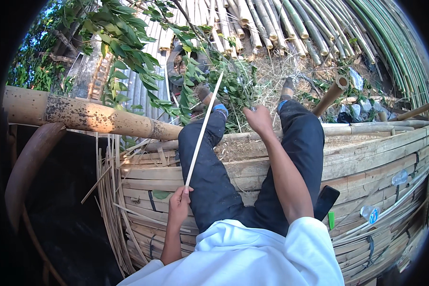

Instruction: The person shaves a thin bamboo strip using a machete while sitting on a bamboo structure.

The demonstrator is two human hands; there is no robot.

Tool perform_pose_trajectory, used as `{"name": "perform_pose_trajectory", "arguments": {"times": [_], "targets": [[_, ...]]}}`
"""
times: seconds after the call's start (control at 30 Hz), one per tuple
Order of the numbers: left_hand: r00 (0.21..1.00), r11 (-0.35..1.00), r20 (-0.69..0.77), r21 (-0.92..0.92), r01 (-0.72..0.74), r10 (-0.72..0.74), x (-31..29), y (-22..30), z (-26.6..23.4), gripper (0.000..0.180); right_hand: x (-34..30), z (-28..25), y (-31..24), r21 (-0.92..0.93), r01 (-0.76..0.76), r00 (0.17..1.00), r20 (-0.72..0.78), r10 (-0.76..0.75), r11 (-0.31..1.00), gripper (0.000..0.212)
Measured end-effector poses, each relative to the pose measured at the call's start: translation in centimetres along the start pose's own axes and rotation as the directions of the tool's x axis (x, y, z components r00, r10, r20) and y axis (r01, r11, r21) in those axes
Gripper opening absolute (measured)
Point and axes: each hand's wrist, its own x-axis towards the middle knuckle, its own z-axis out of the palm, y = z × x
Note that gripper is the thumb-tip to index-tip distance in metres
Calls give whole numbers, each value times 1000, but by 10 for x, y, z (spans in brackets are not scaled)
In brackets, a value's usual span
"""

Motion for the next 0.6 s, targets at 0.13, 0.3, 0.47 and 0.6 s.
{"name": "perform_pose_trajectory", "arguments": {"times": [0.13, 0.3, 0.47, 0.6], "targets": [[999, 990, 32, -143, 16, -11, 20, 4, 19, 28, -32, 26, -13, 464, -48, 983, 180, -42, 884, 33], [991, 998, 123, 35, -58, 53, 40, 24, 25, 27, -63, 24, -34, 443, 80, 936, 274, -220, 893, 31], [976, 999, 215, -40, -30, 38, 51, 26, 23, 29, -63, 27, -37, 575, -41, 938, 305, -167, 817, 30], [960, 991, 274, -135, -24, 60, 60, 38, 37, 27, -60, 15, -34, 540, 3, 934, 300, -195, 842, 30]]}}
